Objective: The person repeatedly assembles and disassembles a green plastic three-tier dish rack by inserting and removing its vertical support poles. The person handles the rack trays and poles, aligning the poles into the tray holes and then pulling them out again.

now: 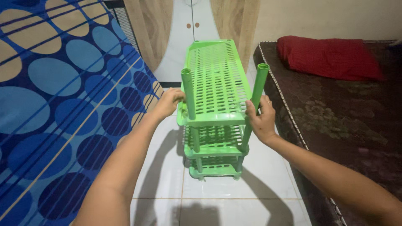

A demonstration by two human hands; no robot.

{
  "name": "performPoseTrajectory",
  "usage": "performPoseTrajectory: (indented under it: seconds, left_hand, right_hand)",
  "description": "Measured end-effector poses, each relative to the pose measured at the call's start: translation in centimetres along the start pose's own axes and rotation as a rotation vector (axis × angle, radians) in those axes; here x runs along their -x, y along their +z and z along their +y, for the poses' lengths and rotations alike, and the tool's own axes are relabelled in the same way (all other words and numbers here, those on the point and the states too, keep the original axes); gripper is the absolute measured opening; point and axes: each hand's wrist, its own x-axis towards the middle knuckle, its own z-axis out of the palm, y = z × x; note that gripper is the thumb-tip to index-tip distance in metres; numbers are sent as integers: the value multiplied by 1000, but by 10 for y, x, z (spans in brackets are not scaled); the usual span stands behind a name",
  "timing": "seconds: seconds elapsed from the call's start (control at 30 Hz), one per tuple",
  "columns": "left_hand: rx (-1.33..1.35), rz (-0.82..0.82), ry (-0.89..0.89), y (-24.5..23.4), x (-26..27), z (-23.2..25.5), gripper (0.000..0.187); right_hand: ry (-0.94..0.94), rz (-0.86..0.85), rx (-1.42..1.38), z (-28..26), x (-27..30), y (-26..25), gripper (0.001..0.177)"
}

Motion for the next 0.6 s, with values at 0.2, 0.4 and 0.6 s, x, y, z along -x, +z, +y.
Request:
performPoseTrajectory:
  seconds: [0.2, 0.4, 0.6]
  left_hand:
    - [121, 112, -125, 10, 12, 8, 19]
    - [138, 341, -81, -1, 44, 68, 37]
    - [6, 545, 323, -21, 60, 161, 44]
  right_hand:
    - [-20, -49, 28, 1, -4, -6, 18]
    - [68, -133, -167, -12, -27, -18, 23]
    - [122, -90, -541, -32, -54, -13, 21]
